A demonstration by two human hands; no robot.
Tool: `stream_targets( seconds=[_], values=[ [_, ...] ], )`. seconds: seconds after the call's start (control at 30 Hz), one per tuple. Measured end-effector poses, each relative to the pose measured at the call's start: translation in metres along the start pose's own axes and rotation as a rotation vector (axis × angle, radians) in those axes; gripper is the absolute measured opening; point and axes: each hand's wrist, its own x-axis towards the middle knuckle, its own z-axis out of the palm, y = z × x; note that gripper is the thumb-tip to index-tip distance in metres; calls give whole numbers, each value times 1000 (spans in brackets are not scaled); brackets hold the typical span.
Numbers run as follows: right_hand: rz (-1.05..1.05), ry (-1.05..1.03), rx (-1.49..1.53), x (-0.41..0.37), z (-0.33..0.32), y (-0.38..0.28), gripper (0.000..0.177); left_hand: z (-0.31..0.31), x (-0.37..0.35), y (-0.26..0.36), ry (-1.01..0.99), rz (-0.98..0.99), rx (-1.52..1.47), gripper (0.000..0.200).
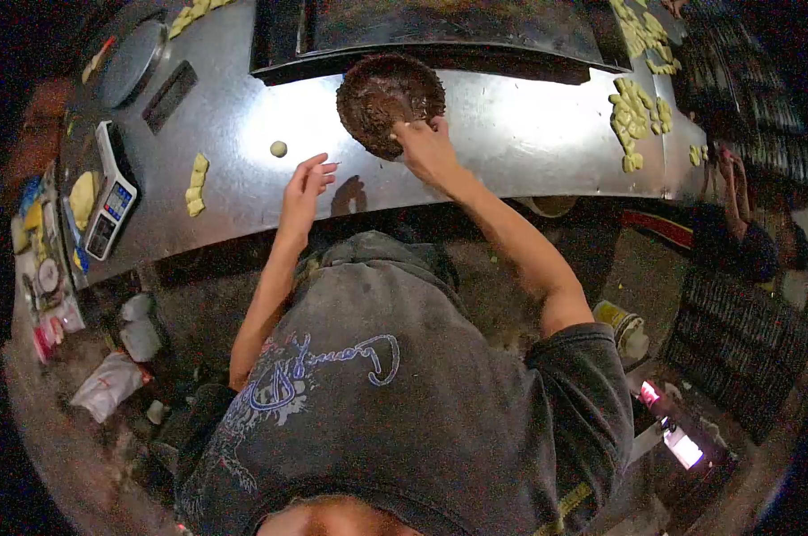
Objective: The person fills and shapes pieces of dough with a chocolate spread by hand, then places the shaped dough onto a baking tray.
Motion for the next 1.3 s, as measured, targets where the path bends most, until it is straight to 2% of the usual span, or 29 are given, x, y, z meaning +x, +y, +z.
stream_targets(
  seconds=[0.07,0.17,0.27,0.4,0.47,0.5,0.53,0.63,0.67,0.77,0.9,1.0,1.1,1.3],
  values=[
    [-2,-92,-83,-1,-7,-11,16,-3,-4,3,60,-73,-62,43],
    [177,-258,-56,12,-22,-27,14,-5,-8,3,58,-65,-107,43],
    [263,-314,-45,16,-10,-19,18,-7,-10,15,6,-42,-140,43],
    [800,-411,1156,26,-11,-7,30,-17,-8,33,-49,-9,-152,44],
    [840,-307,1541,32,-20,-34,30,-24,-5,42,-72,35,-114,46],
    [854,-258,1734,34,-23,-48,30,-28,-5,46,-79,51,-98,47],
    [717,-316,1858,37,-29,-60,32,-30,-7,54,-94,85,-68,48],
    [556,-336,2145,49,-35,-107,36,-38,-9,69,-147,118,-168,50],
    [431,-388,2228,52,-29,-115,36,-41,-13,75,-160,103,-257,53],
    [448,-247,2167,66,-13,-147,34,-58,-14,75,-114,98,-309,52],
    [449,-186,2107,75,-9,-175,31,-83,-16,74,-120,113,-467,44],
    [522,-162,1923,82,-4,-186,28,-96,-14,67,-50,129,-368,34],
    [538,-71,1756,85,1,-196,28,-101,-15,64,-8,83,-579,27],
    [613,-4,2003,76,-13,-210,26,-103,-21,72,-98,-13,-742,25]
  ],
)
